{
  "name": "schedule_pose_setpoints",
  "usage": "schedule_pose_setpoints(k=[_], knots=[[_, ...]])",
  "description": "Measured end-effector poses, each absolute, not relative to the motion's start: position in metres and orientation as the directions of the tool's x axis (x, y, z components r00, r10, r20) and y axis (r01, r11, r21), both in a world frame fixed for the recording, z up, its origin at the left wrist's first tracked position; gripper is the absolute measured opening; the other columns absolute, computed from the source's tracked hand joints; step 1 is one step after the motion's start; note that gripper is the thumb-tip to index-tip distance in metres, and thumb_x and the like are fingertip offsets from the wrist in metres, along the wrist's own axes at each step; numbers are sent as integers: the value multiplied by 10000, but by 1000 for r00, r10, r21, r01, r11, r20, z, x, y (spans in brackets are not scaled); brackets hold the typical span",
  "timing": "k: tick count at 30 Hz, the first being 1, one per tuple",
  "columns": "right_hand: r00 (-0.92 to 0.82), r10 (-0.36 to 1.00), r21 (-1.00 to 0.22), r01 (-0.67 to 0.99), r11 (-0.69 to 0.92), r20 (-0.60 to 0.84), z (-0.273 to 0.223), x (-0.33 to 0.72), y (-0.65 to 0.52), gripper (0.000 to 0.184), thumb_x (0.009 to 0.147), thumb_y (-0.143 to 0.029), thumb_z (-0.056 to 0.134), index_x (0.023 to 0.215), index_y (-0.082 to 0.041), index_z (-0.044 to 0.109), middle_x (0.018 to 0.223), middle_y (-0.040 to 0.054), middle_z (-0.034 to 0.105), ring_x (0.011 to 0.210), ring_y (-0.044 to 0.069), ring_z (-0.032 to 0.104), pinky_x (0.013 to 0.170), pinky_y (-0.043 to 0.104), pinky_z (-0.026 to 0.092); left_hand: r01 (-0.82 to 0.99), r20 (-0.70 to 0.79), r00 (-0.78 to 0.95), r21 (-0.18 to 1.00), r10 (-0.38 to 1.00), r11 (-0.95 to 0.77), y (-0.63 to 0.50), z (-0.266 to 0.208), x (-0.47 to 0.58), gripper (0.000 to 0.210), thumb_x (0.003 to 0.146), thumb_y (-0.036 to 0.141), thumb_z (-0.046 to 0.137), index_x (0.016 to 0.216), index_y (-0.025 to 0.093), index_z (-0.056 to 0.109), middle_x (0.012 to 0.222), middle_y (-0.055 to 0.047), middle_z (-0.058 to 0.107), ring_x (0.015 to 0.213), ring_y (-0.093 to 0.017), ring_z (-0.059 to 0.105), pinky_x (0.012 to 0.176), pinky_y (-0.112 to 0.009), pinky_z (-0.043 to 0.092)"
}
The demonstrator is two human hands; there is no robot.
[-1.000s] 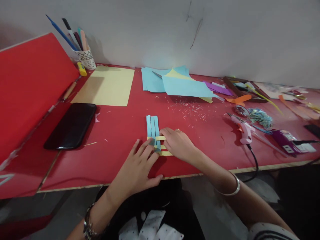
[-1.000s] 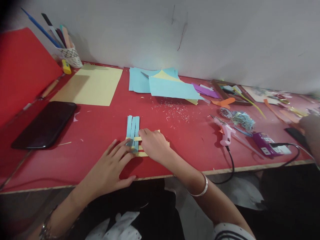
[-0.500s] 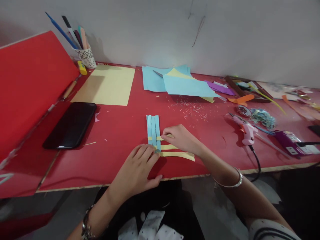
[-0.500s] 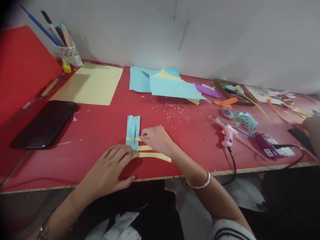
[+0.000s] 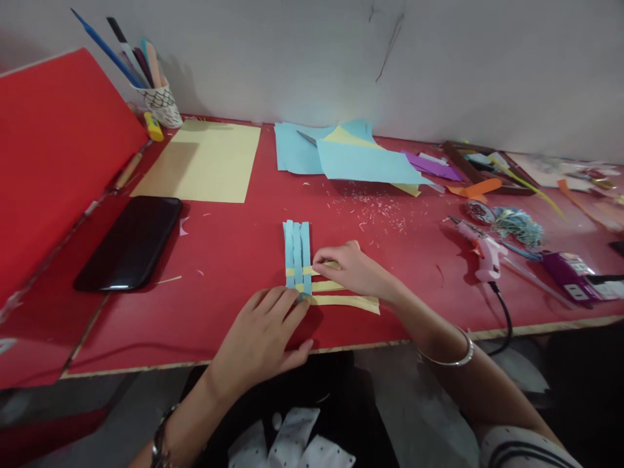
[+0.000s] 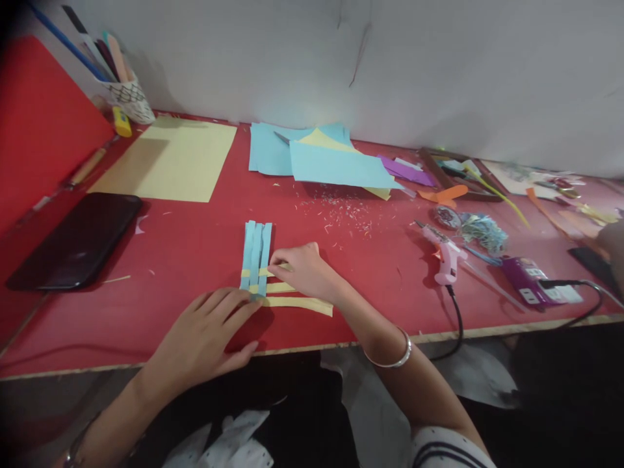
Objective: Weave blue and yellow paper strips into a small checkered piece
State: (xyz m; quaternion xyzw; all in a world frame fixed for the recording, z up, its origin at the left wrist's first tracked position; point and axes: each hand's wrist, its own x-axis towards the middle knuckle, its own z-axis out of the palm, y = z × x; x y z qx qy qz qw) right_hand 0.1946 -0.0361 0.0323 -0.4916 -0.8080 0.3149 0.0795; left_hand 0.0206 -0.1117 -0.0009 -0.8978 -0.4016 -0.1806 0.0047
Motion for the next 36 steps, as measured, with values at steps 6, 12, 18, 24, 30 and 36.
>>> schedule_pose_setpoints(k=[6,12,18,24,30,36], knots=[[-476,861,-560,769,308,-178,30,195,-38,218,843,-288,451,709,-178,584,645,-39,608,596,81,469,872,377,226,727,420,589,95,690,-680,-114,-1,19,284,769,267,425,958,139,594,867,-86,661,779,-205,593,702,-329,453],[-530,830,-613,718,329,-174,28,199,-36,213,838,-260,461,679,-181,578,642,-53,602,586,72,492,890,384,210,726,498,573,61,651,-685,-115,-1,20,284,803,242,387,901,127,628,820,-68,687,726,-189,615,670,-317,457],[-467,869,-539,780,318,-163,28,197,-39,219,843,-275,447,696,-181,580,634,-39,600,584,81,473,854,374,249,739,500,564,49,657,-672,-114,-1,20,294,811,234,375,885,129,639,808,-62,692,709,-179,620,655,-305,462],[-496,856,-567,750,339,-146,26,198,-39,207,845,-273,446,715,-180,579,659,-40,604,582,72,470,876,381,237,747,494,560,46,665,-663,-114,0,21,291,808,215,373,879,136,644,806,-54,694,708,-175,624,658,-301,462],[-545,829,-593,712,376,-129,24,201,-38,212,834,-252,447,683,-177,574,595,-62,563,545,61,455,879,376,214,751,495,567,19,659,-660,-114,-1,22,298,803,212,372,878,134,649,821,-56,694,720,-177,626,666,-302,463],[-478,873,-559,751,351,-94,26,200,-39,201,821,-265,458,683,-172,571,532,-83,477,499,47,385,846,352,213,757,490,570,-2,660,-653,-114,-2,21,311,801,217,365,893,124,648,827,-71,689,722,-184,626,671,-306,472]])
